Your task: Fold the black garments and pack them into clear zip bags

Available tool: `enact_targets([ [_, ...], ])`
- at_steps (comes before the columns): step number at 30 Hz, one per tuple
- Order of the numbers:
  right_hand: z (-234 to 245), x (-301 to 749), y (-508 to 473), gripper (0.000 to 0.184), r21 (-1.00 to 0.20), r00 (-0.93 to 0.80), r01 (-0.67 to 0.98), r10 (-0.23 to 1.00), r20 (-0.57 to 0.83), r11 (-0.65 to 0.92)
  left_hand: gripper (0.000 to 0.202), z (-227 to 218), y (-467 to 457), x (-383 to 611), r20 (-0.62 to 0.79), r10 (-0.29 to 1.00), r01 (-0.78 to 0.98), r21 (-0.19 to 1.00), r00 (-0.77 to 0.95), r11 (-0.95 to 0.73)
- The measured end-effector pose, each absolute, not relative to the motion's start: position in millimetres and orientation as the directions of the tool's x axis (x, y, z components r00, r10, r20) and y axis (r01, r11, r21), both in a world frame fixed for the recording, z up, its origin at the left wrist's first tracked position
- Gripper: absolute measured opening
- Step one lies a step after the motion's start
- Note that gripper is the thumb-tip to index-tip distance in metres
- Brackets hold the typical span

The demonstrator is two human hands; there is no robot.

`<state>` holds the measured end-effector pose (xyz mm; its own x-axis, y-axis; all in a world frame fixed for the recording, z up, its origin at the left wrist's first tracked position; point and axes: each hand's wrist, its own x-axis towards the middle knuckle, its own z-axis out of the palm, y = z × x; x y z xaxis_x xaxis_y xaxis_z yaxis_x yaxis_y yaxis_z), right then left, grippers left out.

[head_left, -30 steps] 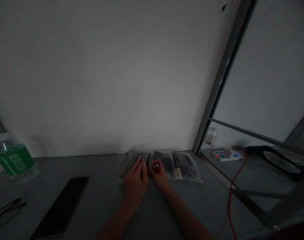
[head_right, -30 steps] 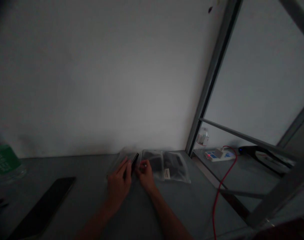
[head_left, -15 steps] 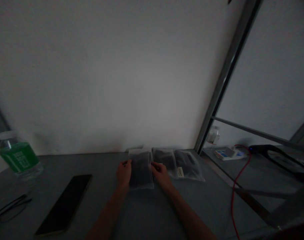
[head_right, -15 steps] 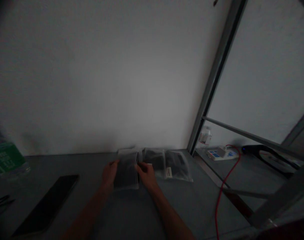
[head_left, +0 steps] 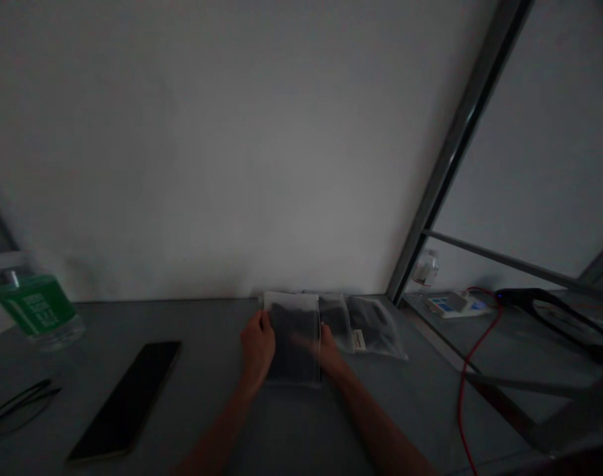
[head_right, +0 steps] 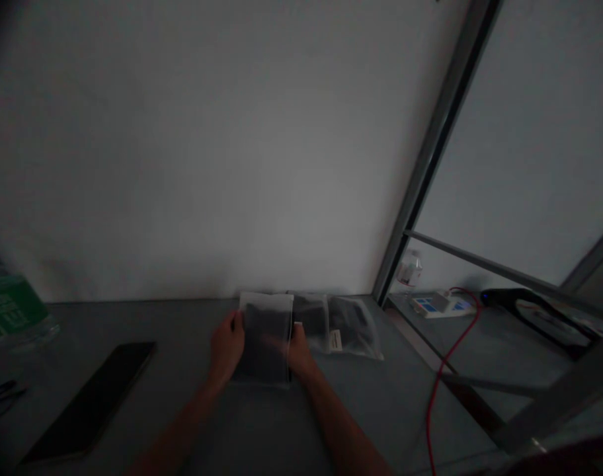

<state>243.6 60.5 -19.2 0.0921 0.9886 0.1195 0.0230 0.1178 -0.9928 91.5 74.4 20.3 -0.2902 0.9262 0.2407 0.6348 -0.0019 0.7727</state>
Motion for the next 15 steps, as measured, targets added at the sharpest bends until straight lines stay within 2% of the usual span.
enact_targets([
  [3, -21, 243, 64, 0.044, -0.993, 0.087, -0.108, 0.996, 0.036, 0.046, 0.028, 20, 79, 85, 0.234, 0.915, 0.666, 0.744, -0.328, 0.049],
  [9, -22, 245, 72, 0.057, -0.976, 0.226, -0.215, 0.973, -0.037, 0.013, 0.033, 22, 94, 57, 0.220, 0.844, 0.673, 0.710, -0.489, 0.205],
  [15, -7, 262, 74, 0.052, -0.937, 0.252, -0.348, 0.963, -0.099, -0.005, 0.033, 18, 108, 22, 0.232, 0.746, 0.629, 0.716, -0.624, 0.304],
])
